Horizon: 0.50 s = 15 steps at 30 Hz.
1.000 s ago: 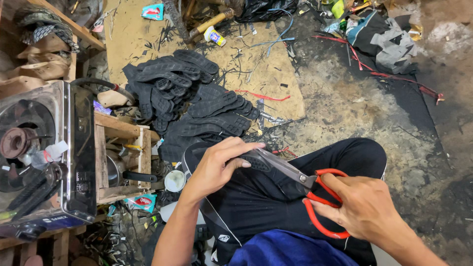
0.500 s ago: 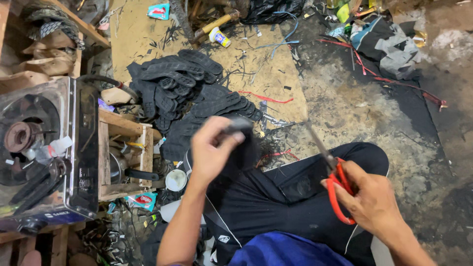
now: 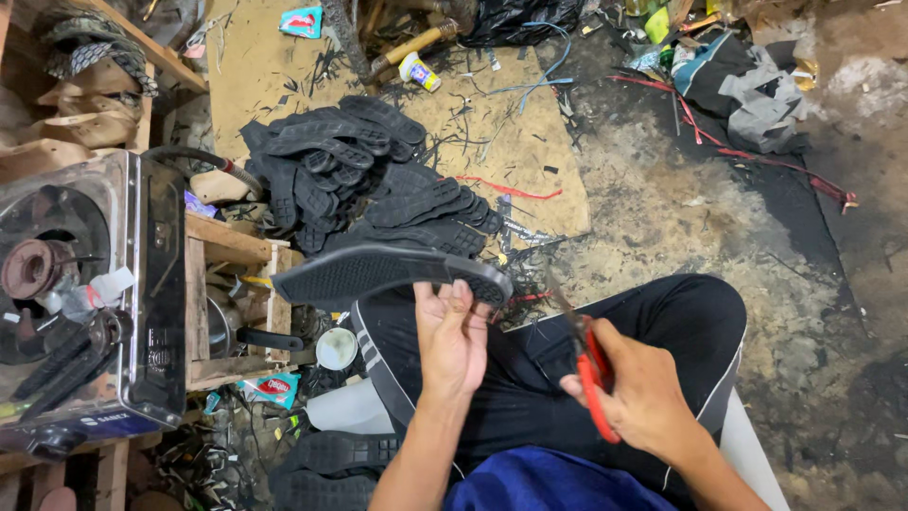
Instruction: The person sits on the floor of a workshop and uses large red-handled shears to trim the edges of black rubber sandal soles, working on one sole at a time on their lap. They rotate each sole to cut around its perimeter and set trimmed soles onto a pile of finished soles beside them.
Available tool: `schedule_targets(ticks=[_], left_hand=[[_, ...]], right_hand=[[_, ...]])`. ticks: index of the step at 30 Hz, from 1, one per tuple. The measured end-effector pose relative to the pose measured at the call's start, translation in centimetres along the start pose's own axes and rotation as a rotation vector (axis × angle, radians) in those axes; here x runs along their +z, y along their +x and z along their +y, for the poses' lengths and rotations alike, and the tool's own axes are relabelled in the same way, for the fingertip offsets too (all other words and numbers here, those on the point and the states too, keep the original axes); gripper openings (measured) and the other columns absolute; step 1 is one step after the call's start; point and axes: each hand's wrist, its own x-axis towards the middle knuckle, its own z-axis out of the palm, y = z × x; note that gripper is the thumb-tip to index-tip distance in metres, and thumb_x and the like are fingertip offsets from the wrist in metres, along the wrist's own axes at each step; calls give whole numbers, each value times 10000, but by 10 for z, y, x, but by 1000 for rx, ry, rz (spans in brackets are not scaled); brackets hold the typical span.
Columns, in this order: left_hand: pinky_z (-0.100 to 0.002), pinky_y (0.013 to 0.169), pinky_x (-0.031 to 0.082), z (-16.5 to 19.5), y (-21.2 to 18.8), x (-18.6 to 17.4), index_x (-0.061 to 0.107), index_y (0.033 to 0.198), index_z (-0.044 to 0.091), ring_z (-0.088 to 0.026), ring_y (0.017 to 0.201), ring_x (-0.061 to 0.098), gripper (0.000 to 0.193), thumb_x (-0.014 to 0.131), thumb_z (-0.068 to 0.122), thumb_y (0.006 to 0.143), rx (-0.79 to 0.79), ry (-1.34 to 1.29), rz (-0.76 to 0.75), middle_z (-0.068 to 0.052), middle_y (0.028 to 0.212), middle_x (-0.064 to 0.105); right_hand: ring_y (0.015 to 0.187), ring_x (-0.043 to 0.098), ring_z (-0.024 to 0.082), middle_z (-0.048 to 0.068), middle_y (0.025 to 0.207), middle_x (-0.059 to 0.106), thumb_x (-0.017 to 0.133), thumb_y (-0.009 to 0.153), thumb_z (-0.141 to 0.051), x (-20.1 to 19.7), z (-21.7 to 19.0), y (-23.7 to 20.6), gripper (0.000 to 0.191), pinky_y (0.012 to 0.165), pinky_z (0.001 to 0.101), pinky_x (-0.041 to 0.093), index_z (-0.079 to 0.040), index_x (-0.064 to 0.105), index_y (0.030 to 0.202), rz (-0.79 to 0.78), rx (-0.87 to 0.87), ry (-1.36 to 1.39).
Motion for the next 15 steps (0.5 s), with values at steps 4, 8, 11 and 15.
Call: schedule_targets(ticks=[4, 8, 11, 15], left_hand=[[-417, 1006, 555, -6, -9, 0, 351, 1582, 105, -230, 1147, 651, 610, 646, 10, 1057, 56, -129, -94, -93, 1295, 623], [-403, 1048, 532, -9, -12, 3, 346, 1572, 136, -208, 1188, 640, 675, 652, 7, 985, -20, -129, -23, -73, 1353, 620], [-413, 1068, 527, -12, -13, 5, 347, 1559, 130, -218, 1212, 638, 664, 653, 19, 980, -58, -153, -27, -78, 1362, 620], [-420, 1056, 530, -14, -13, 6, 347, 1556, 126, -227, 1208, 642, 649, 653, 43, 989, -64, -145, -31, -92, 1351, 626]], right_hand=[[797, 663, 344, 122, 892, 656, 888, 549, -474, 2, -28, 10, 754, 667, 442, 519, -57, 599, 1107, 136, -180, -137], [798, 641, 321, 101, 881, 634, 899, 521, -526, 3, -42, 16, 771, 675, 423, 513, -64, 599, 1061, 181, -209, -194], [810, 641, 308, 94, 886, 636, 896, 520, -533, 2, -47, 21, 774, 667, 412, 510, -64, 601, 1060, 234, -231, -194], [799, 645, 303, 94, 866, 636, 904, 512, -547, 0, -48, 26, 761, 654, 411, 507, -68, 621, 1031, 251, -213, -226]])
